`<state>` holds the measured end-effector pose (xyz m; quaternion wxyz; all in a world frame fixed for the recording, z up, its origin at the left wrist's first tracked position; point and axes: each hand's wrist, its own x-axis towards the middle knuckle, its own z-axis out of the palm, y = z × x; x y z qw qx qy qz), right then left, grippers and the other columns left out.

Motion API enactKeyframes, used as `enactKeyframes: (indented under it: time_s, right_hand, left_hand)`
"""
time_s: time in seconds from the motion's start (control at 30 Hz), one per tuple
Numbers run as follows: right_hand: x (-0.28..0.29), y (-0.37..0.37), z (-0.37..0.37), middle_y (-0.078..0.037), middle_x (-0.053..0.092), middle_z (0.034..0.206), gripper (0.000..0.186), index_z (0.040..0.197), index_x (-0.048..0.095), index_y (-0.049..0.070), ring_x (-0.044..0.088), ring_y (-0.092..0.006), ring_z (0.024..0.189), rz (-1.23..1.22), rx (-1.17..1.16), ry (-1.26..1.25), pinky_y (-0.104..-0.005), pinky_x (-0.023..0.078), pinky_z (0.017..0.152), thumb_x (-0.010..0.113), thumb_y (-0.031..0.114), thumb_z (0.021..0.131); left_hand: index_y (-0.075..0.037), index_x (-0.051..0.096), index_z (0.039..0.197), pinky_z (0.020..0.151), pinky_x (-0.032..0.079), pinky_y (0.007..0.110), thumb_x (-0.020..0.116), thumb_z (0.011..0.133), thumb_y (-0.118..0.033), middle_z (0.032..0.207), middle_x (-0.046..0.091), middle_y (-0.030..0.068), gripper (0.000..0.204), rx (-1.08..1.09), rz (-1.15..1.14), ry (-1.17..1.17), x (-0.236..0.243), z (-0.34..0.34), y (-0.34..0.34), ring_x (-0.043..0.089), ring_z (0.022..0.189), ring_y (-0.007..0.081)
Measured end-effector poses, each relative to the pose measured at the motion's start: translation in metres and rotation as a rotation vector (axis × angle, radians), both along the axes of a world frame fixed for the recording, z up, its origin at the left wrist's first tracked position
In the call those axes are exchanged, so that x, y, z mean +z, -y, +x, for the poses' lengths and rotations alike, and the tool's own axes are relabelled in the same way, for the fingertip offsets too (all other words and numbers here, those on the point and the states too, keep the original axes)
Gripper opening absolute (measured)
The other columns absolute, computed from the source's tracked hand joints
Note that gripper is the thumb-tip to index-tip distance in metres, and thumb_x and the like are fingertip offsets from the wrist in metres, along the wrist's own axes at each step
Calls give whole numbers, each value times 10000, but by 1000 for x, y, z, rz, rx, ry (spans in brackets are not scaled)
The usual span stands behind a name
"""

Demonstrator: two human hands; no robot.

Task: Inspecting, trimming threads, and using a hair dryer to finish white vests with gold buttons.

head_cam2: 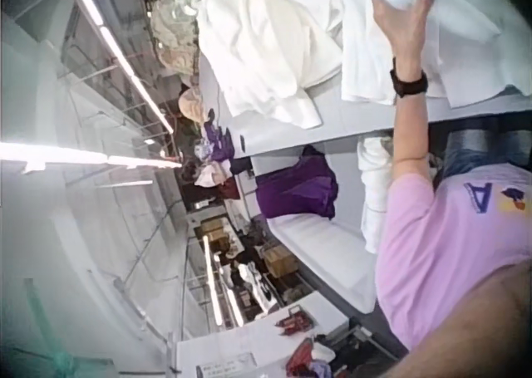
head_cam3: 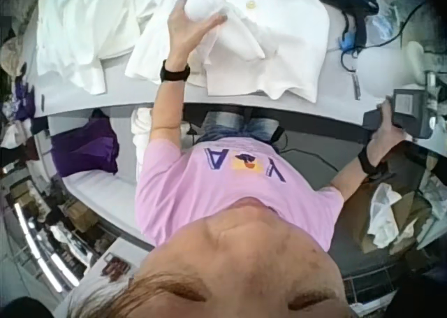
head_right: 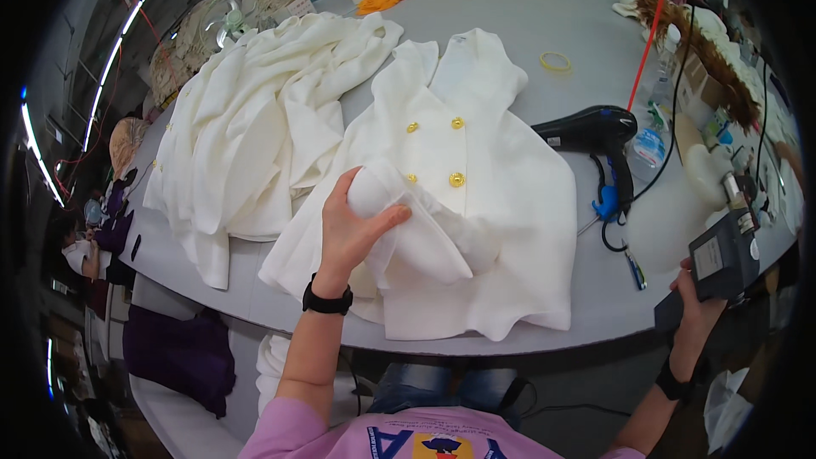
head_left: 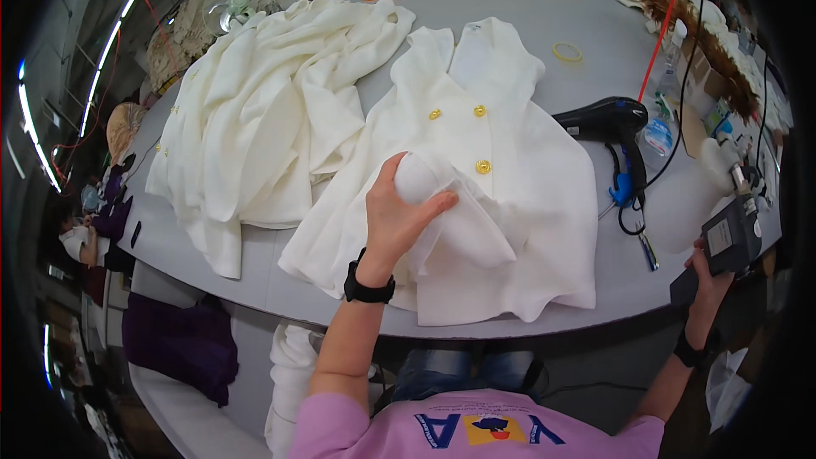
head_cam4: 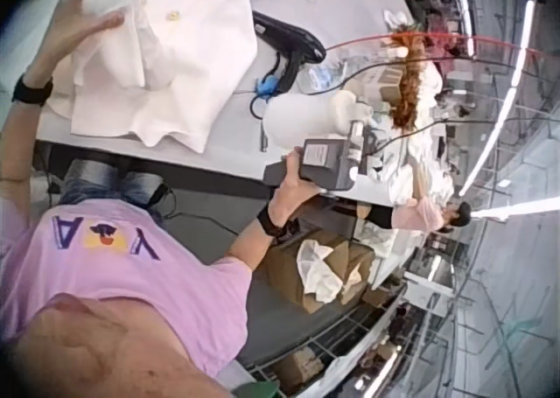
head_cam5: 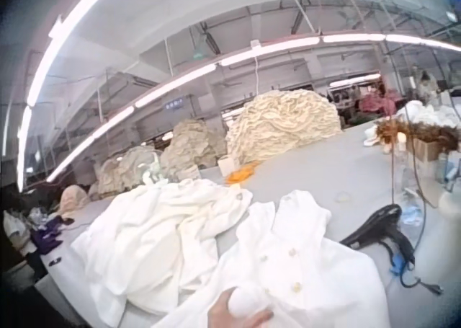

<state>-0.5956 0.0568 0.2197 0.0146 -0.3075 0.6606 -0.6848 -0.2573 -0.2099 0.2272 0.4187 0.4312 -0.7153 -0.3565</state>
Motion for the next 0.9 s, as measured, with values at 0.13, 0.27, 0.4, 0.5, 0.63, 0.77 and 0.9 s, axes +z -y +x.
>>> enactKeyframes:
  time_s: [0.13,0.27,0.4,0.5,0.63,0.77,0.9]
  right_hand:
    - [24,-13,70,-79,612,855,273,980,591,-34,584,-138,752,255,291,191,-274,464,636,651,13,718]
    - [5,-19,110,-88,640,1018,407,1075,598,-4,615,-179,916,356,498,291,-317,488,814,730,41,693]
    - [1,-15,136,-106,645,1064,434,1099,596,-7,614,-162,972,475,624,-1,-311,482,851,747,85,704]
    - [25,9,159,-86,668,896,318,1015,616,-11,618,-93,800,345,720,8,-231,490,711,696,71,718]
    - [36,21,169,-58,642,728,232,894,605,-23,567,-87,646,361,659,-65,-249,475,608,683,40,684]
    - [41,27,172,-58,634,704,211,865,607,-17,562,-88,616,379,647,-38,-252,472,596,672,29,669]
    - [38,26,168,-59,632,695,211,858,608,-16,562,-90,608,455,674,-234,-254,472,594,666,21,659]
  left_hand:
    - [75,501,1180,802,509,309,849,624,-191,994,657,157,708,9,-78,4,9,-10,-15,638,894,195]
    - [82,501,1179,790,512,311,848,621,-198,965,667,165,714,50,-126,-33,2,-14,-23,645,875,200]
    - [77,508,1166,781,514,311,844,624,-198,957,671,153,694,65,-169,10,-11,-13,-11,646,867,200]
    - [71,516,1154,778,513,311,839,629,-196,960,671,148,672,64,-152,41,-7,-5,-8,646,866,200]
    - [66,524,1145,786,509,312,842,626,-206,965,669,155,667,42,-164,-10,-10,-2,-9,645,874,207]
    - [64,505,1147,781,517,355,836,615,-209,971,657,203,683,58,-198,1,-16,-1,-7,656,875,291]
    - [69,528,1141,796,506,316,849,625,-219,975,668,167,672,75,-180,1,-13,0,-8,645,884,217]
